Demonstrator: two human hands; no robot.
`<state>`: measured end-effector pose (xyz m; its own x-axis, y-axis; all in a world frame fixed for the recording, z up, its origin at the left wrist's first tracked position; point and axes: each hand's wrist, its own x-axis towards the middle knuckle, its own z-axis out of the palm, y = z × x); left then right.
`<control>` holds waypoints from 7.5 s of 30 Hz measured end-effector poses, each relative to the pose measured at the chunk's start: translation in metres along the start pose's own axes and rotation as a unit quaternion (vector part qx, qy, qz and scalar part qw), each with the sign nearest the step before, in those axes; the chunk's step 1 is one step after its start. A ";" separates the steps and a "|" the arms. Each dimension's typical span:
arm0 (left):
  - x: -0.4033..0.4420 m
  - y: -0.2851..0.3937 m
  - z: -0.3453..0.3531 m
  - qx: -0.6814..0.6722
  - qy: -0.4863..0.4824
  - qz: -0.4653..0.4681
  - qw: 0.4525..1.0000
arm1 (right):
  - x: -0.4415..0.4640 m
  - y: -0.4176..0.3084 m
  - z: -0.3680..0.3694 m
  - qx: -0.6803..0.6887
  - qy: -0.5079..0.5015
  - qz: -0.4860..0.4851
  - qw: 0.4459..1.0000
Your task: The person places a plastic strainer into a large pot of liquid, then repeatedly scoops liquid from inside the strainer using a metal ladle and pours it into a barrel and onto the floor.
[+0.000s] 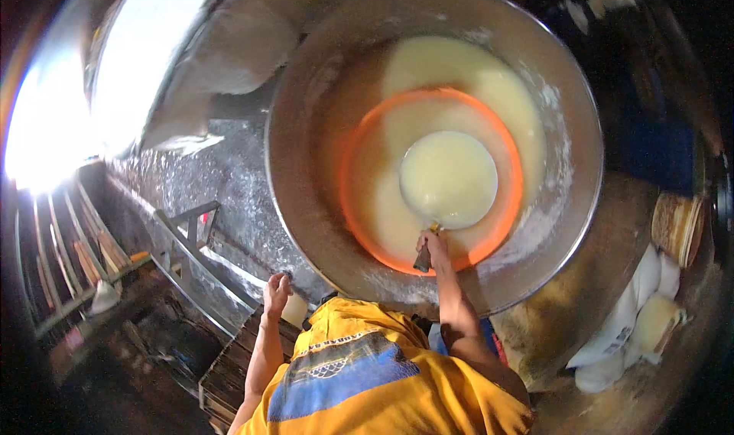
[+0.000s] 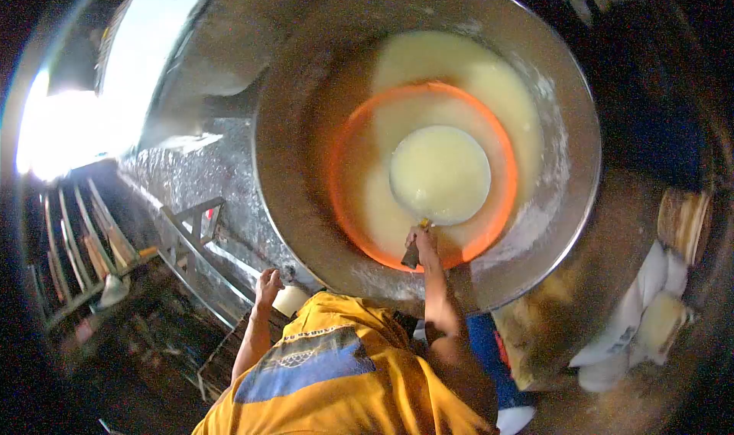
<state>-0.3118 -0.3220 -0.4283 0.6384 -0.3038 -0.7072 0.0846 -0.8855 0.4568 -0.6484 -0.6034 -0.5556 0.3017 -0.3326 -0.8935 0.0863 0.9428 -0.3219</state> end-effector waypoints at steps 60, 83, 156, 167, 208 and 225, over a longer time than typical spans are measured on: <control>0.032 -0.248 -0.047 -0.342 0.116 -0.185 0.914 | -0.219 -0.010 0.297 -0.254 -0.057 -0.572 0.778; -0.021 -0.033 -0.005 0.010 -0.011 -0.096 0.995 | 0.042 -0.008 -0.033 -0.050 0.308 -0.150 0.938; 0.047 -0.185 -0.032 -0.324 0.070 -0.126 0.935 | -0.156 -0.064 0.221 -0.226 0.036 -0.496 0.837; 0.005 -0.078 0.000 -0.111 -0.043 -0.008 0.993 | -0.007 -0.083 -0.018 -0.244 0.555 -0.320 0.728; 0.021 -0.204 -0.020 -0.246 0.124 -0.187 0.943 | -0.244 -0.043 0.299 -0.468 -0.030 0.058 0.881; 0.013 -0.310 -0.034 -0.555 0.177 -0.320 0.747 | -0.025 0.265 0.665 -0.477 -0.021 0.069 0.876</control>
<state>-0.3036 -0.0391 -0.5608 0.3409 0.3431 -0.8753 0.9162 0.0873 0.3911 -0.0023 -0.3323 -0.4100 0.2823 -0.1974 -0.9388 -0.7802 0.5222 -0.3444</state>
